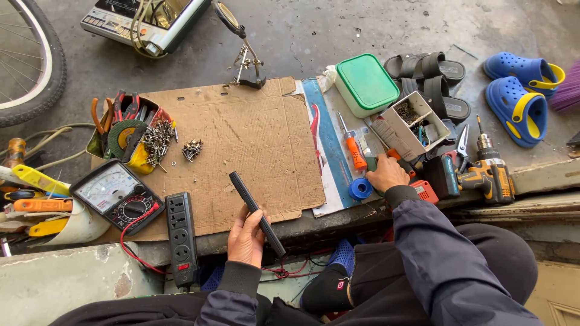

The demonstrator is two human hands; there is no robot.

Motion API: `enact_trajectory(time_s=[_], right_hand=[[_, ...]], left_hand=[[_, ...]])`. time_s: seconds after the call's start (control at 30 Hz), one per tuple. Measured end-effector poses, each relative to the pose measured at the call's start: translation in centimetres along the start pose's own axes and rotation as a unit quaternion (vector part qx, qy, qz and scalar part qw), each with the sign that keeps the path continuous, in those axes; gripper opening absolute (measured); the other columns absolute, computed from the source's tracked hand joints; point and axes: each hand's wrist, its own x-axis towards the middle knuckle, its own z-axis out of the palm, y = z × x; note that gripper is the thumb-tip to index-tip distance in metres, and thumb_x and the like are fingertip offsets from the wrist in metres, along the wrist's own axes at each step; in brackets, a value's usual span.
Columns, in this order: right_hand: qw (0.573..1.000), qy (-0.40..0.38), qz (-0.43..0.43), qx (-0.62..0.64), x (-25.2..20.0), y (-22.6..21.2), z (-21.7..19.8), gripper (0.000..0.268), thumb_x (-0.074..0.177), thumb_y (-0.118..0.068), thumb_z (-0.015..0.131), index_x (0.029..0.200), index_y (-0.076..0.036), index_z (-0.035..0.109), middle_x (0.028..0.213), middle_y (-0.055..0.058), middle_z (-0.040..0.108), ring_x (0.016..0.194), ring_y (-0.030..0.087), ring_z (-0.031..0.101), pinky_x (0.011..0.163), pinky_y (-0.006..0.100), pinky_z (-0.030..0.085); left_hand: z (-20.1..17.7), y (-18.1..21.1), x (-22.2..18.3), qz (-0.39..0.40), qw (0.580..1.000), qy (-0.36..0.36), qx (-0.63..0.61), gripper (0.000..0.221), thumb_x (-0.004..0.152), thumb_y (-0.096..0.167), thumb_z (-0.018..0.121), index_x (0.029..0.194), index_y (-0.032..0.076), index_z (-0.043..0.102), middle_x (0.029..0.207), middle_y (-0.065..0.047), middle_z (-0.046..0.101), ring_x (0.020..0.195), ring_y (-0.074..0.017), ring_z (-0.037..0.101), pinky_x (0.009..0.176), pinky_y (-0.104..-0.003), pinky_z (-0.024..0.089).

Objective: Repairing a TV remote control by prying it open and cleaning internal components with a utility knife.

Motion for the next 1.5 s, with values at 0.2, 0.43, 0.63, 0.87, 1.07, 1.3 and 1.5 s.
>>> enact_trajectory(time_s=[0.2,0.43,0.63,0.87,1.07,1.3,1.5], right_hand=[[0.991,0.120,-0.007,-0.052,1.3,1.1,-0.7,0.041,0.100,-0.034,0.069,0.127,-0.004,0.077,0.116,0.017,0.076,0.100,0.033,0.073,0.089,0.050,0.058],[0.981,0.175,0.008,-0.078,2.7,2.7,1.2,0.035,0.094,-0.022,0.068,0.121,-0.003,0.079,0.126,0.022,0.074,0.115,0.041,0.068,0.098,0.058,0.046],[0.967,0.220,-0.056,-0.117,0.6,0.3,1.6,0.045,0.095,-0.047,0.069,0.113,-0.007,0.078,0.113,0.020,0.074,0.101,0.039,0.071,0.086,0.056,0.052],[0.996,0.038,0.018,0.073,-0.7,0.5,1.5,0.055,0.088,-0.032,0.080,0.133,-0.003,0.067,0.132,0.024,0.071,0.114,0.049,0.073,0.098,0.060,0.058],[0.978,0.014,0.060,0.198,-4.1,-1.1,-4.5,0.030,0.093,-0.032,0.070,0.110,-0.007,0.073,0.100,0.011,0.074,0.091,0.031,0.073,0.086,0.046,0.057],[0.721,-0.055,-0.048,0.689,-17.5,-4.6,-7.2,0.056,0.094,-0.018,0.060,0.147,0.000,0.062,0.106,0.018,0.062,0.078,0.028,0.071,0.068,0.040,0.061],[0.752,-0.122,-0.072,0.644,-24.9,-6.2,-2.9,0.055,0.099,-0.016,0.056,0.146,0.010,0.065,0.087,0.029,0.069,0.050,0.025,0.055,0.042,0.035,0.042]], left_hand=[[1.7,1.0,-1.6,-0.001,1.000,0.003,0.014,0.057,0.095,0.005,0.074,0.150,0.003,0.059,0.121,-0.016,0.070,0.109,-0.0257,0.070,0.100,-0.036,0.061],[2.3,0.9,-1.9,-0.012,0.999,-0.001,0.033,0.048,0.096,0.009,0.075,0.141,-0.003,0.065,0.115,-0.017,0.073,0.101,-0.0263,0.074,0.093,-0.034,0.064],[-0.5,-0.1,0.4,-0.023,0.996,0.015,0.089,0.041,0.098,0.019,0.075,0.136,0.004,0.072,0.112,-0.016,0.081,0.089,-0.0226,0.074,0.060,-0.022,0.047],[2.2,0.5,-0.1,-0.018,0.997,0.040,0.071,0.042,0.100,0.015,0.072,0.140,0.005,0.063,0.128,-0.014,0.076,0.117,-0.0235,0.076,0.087,-0.030,0.062],[2.7,-0.4,0.7,-0.026,0.996,0.013,0.080,0.048,0.098,0.025,0.073,0.142,0.007,0.066,0.123,-0.015,0.075,0.109,-0.0205,0.072,0.088,-0.028,0.057],[1.3,-2.4,3.8,0.036,0.996,0.073,0.043,0.068,0.085,0.010,0.094,0.148,0.006,0.067,0.123,-0.013,0.078,0.116,-0.0285,0.077,0.108,-0.043,0.059],[2.6,-1.8,4.3,0.040,0.995,0.083,0.040,0.082,0.082,0.012,0.098,0.155,0.004,0.061,0.129,-0.011,0.072,0.121,-0.0267,0.076,0.111,-0.040,0.060]])
